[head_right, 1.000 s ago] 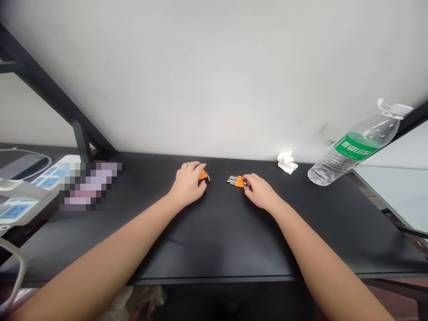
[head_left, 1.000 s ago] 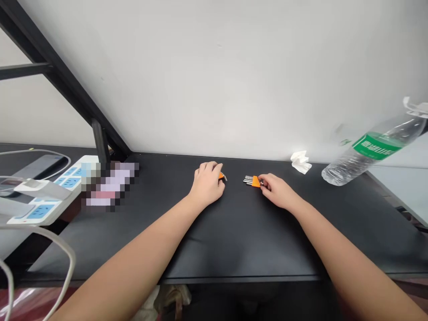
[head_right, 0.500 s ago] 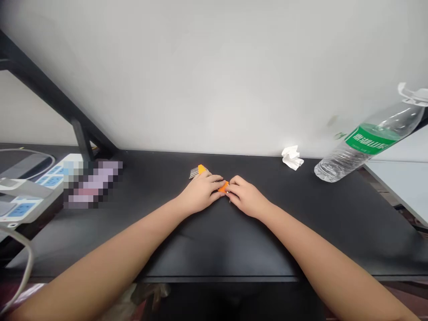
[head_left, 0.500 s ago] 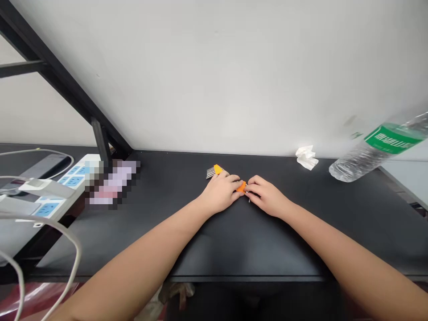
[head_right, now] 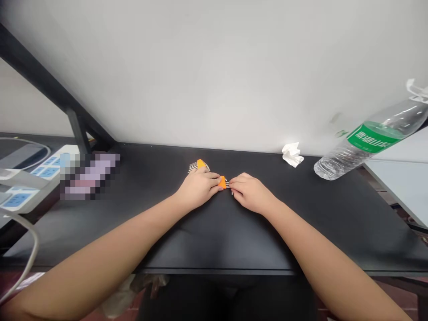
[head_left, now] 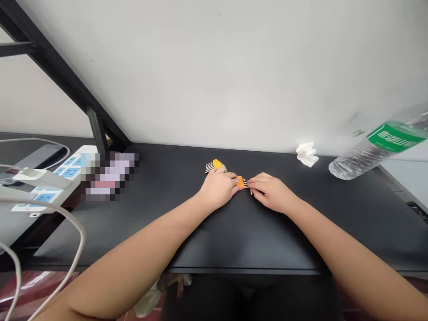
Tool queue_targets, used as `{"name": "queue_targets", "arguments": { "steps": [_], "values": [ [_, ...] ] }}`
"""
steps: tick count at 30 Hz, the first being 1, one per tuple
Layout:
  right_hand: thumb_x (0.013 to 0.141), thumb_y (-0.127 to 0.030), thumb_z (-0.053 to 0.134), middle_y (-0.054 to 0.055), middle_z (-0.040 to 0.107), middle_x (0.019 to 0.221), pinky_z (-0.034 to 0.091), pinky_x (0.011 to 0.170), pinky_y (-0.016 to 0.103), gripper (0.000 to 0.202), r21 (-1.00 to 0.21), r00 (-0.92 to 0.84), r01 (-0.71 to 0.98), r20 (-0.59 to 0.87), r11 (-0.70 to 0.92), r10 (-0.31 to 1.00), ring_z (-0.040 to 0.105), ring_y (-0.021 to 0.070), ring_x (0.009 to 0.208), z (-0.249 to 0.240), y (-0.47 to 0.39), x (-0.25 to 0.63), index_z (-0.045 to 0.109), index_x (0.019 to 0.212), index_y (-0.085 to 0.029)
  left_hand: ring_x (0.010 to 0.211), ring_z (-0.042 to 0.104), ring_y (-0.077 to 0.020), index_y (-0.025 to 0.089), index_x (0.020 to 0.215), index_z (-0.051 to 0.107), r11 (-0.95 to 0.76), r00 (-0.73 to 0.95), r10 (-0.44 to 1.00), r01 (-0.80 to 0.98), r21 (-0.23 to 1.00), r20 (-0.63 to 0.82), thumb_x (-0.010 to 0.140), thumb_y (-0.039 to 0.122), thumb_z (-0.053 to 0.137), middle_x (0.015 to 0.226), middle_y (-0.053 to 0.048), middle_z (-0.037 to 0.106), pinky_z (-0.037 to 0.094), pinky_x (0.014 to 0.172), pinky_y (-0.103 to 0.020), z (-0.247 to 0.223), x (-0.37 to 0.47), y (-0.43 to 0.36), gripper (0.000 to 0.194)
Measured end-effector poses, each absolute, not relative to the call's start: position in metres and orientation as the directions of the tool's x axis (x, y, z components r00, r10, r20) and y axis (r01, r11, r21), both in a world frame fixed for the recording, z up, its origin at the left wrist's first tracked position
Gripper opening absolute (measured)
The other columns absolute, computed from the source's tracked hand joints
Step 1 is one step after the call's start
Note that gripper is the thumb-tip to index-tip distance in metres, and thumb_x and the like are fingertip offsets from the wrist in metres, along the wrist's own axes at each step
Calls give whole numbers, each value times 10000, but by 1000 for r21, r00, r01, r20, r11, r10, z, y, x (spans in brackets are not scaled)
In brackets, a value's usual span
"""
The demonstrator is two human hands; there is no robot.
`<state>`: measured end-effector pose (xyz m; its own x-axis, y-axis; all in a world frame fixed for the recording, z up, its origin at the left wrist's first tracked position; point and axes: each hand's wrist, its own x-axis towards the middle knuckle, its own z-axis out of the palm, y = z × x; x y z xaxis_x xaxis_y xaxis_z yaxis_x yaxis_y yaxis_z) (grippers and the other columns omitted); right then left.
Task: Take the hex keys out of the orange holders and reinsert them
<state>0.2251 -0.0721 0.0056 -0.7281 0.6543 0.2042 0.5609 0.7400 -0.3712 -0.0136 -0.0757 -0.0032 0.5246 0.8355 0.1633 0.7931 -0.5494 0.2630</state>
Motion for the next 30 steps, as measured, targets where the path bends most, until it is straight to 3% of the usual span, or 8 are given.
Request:
{"name": "queue_targets", "arguments": {
  "steps": [4, 8, 12, 18, 23, 27, 30],
  "values": [
    [976, -249, 593, 62, 732, 1112, 544, 929, 409, 158, -436, -682, 575, 211, 692, 700, 643, 228, 1008, 4, -71, 220, 748, 995, -221, 1003, 576, -260, 235, 1033, 798, -556, 530, 831, 777, 296, 170, 1000, 408, 578, 1111, -47, 760, 464, 869, -400, -3, -15, -75, 281],
    [933, -134, 564, 45, 691, 996, 529, 796, 338, 175, -559, -609, 588, 170, 584, 775, 632, 176, 870, 2, -68, 218, 656, 804, -208, 996, 574, -255, 244, 987, 797, -557, 531, 830, 775, 300, 169, 1000, 371, 578, 1093, -39, 763, 463, 848, -393, -5, -15, -74, 254],
    [899, -107, 570, 37, 640, 988, 498, 735, 309, 156, -582, -579, 616, 120, 530, 806, 600, 155, 816, 5, -69, 221, 590, 778, -204, 1003, 581, -260, 238, 958, 798, -543, 518, 839, 786, 295, 165, 992, 370, 592, 1090, -39, 762, 465, 839, -393, -8, -17, -73, 246],
    [937, -307, 652, 58, 624, 1038, 528, 726, 322, 103, -526, -568, 681, 61, 510, 821, 605, 172, 827, 8, -73, 217, 639, 945, -206, 1000, 597, -254, 221, 951, 802, -546, 520, 837, 776, 316, 170, 987, 367, 595, 1034, -62, 759, 470, 879, -397, -7, -15, -73, 256],
    [993, -258, 556, 109, 679, 989, 559, 816, 397, 164, -268, -642, 720, 96, 641, 761, 631, 238, 896, 8, -84, 208, 691, 953, -173, 1020, 609, -266, 226, 963, 805, -526, 505, 850, 792, 310, 154, 971, 356, 611, 1025, -67, 756, 474, 896, -421, -6, -15, -74, 234],
    [1021, -178, 438, 203, 662, 1313, 494, 1070, 502, 360, -129, -651, 737, 131, 664, 748, 612, 321, 1202, 0, -102, 201, 657, 1290, -80, 1052, 627, -278, 219, 926, 802, -478, 453, 878, 829, 289, 153, 964, 353, 614, 1058, -72, 752, 472, 921, -447, -4, -20, -73, 234],
    [1021, -196, 417, 220, 520, 1509, 436, 1154, 541, 470, -188, -627, 751, 95, 633, 773, 467, 342, 1426, -8, -109, 201, 531, 1453, -53, 1039, 635, -268, 222, 925, 793, -450, 427, 893, 843, 294, 141, 971, 354, 604, 1063, -78, 738, 482, 914, -434, -4, -24, -71, 236]
  ]
}}
